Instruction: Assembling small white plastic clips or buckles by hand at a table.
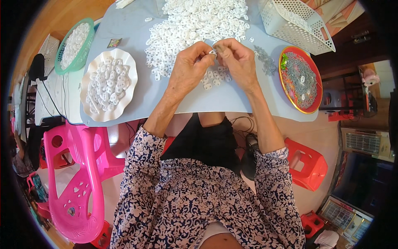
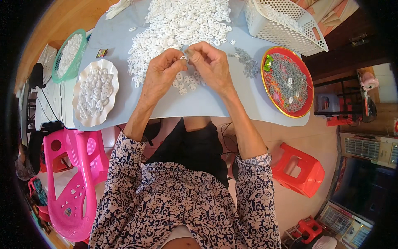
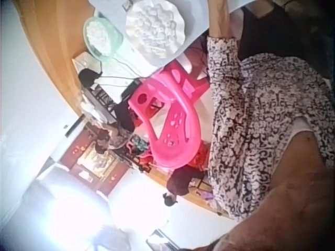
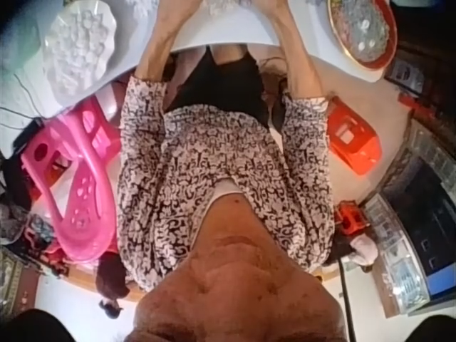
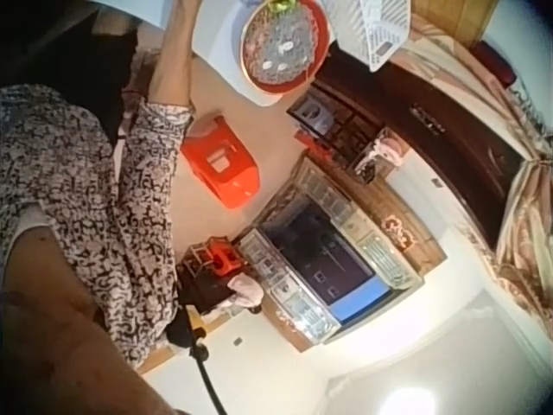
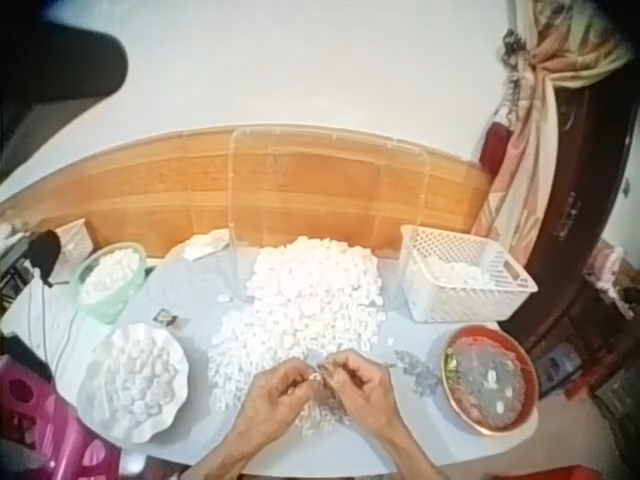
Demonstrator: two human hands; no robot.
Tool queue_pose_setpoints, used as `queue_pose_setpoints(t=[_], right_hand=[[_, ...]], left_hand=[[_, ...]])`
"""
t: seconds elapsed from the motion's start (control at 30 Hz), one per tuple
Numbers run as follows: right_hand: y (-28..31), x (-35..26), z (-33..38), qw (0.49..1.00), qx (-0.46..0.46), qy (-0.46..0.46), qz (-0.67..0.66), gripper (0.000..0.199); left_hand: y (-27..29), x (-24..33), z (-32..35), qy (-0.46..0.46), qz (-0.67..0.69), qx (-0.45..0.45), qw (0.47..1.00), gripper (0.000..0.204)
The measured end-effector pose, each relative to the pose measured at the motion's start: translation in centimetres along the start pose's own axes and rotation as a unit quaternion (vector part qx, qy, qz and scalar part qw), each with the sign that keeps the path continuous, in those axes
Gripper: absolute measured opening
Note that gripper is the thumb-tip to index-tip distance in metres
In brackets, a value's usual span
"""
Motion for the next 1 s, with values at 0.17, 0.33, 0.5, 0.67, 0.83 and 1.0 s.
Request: queue_pose_setpoints(t=[0.17,0.33,0.5,0.67,0.83,1.0], right_hand=[[0.3,0.3,-0.1,0.999,0.013,0.016,0.042,0.012],[0.1,0.6,-0.1,1.0,-0.002,-0.016,0.024,0.013],[0.1,0.7,-0.1,1.0,-0.004,-0.008,0.023,0.013],[-0.3,0.5,-0.1,0.997,-0.031,-0.002,0.074,0.012],[-0.6,-0.4,-0.1,0.996,-0.024,0.044,0.067,0.011],[-1.0,-1.5,0.3,0.987,-0.034,0.093,0.126,0.01]], left_hand=[[0.1,-0.1,-0.1,-0.001,-0.001,0.005,1.0,0.005],[0.2,-0.3,-0.2,0.001,0.027,0.006,1.0,0.005],[0.4,0.1,0.0,-0.019,-0.022,0.019,0.999,0.006],[0.6,-0.1,-0.1,-0.017,-0.052,0.027,0.998,0.007],[0.6,0.1,0.0,-0.028,-0.065,0.03,0.997,0.007],[0.0,0.1,0.1,-0.04,-0.098,0.003,0.994,0.007]])
Point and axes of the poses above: each hand's wrist, its own z-axis away from the middle knuckle, its own y-axis out of the back of the hand, x = y × z, the point moved 10 cm from there along -z, towards the middle knuckle, and after that the axes turned 9 degrees about -z, right-handed, at the moved point
